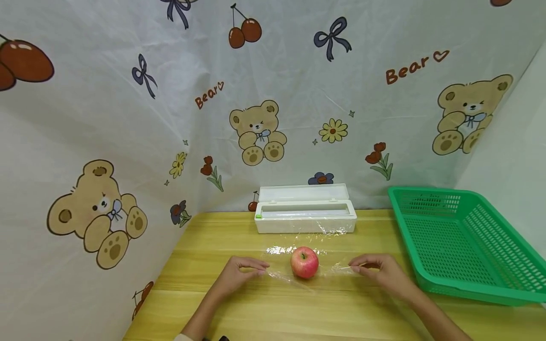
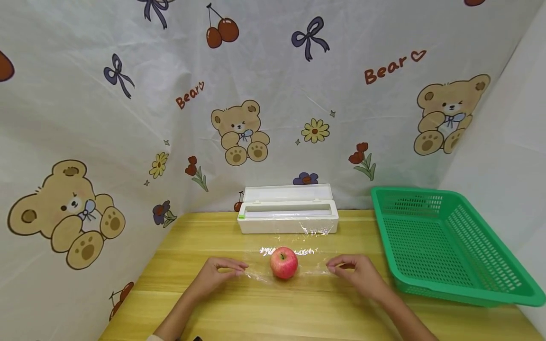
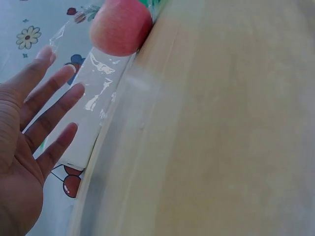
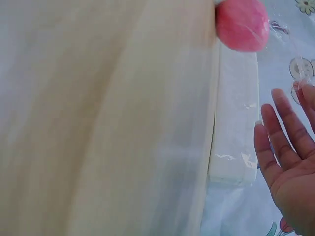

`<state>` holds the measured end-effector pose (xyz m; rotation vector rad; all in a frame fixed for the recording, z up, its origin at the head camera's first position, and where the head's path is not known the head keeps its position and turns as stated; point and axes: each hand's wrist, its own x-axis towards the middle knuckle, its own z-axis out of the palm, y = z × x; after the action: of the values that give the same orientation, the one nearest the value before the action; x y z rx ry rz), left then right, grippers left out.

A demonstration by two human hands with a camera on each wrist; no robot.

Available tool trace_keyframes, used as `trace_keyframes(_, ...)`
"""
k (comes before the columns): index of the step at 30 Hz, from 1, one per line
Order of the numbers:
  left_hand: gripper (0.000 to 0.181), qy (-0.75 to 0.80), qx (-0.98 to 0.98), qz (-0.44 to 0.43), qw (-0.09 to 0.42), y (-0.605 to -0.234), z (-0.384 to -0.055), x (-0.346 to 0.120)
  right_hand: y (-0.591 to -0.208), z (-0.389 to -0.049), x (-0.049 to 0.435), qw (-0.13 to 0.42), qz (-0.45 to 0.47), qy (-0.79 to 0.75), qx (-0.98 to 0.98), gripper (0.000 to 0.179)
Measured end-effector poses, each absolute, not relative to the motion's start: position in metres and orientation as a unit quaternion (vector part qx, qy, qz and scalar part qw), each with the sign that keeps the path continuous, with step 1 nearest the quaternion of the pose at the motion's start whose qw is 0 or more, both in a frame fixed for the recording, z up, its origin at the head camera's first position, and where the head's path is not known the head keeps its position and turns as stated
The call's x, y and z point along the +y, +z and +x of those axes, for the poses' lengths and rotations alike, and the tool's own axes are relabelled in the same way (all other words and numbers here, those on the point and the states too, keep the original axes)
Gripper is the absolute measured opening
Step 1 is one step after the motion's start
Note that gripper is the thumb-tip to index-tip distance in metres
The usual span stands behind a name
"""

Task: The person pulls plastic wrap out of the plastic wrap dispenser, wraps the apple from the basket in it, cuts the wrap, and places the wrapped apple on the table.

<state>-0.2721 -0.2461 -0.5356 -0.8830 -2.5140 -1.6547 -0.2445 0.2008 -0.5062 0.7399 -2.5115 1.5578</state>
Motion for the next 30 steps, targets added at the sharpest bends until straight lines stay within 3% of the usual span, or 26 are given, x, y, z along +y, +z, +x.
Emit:
trace_keyframes(7,0.013,-0.547,-0.789,-0.280,0.008,-0.535,-0.277,-0.246,-0.504,-0.248,0.200,0.010,0.181,0.570,-0.801,0.021)
trace_keyframes(19,0.012,-0.569,-0.775,-0.273,0.029,-0.537,-0.283,-0.248,-0.503,-0.258,0.199,0.016,0.177,0.577,-0.797,0.018)
trace_keyframes(30,0.018,-0.589,-0.764,-0.263,0.012,-0.542,-0.290,-0.251,-0.504,-0.267,0.208,-0.057,0.145,0.625,-0.765,0.027)
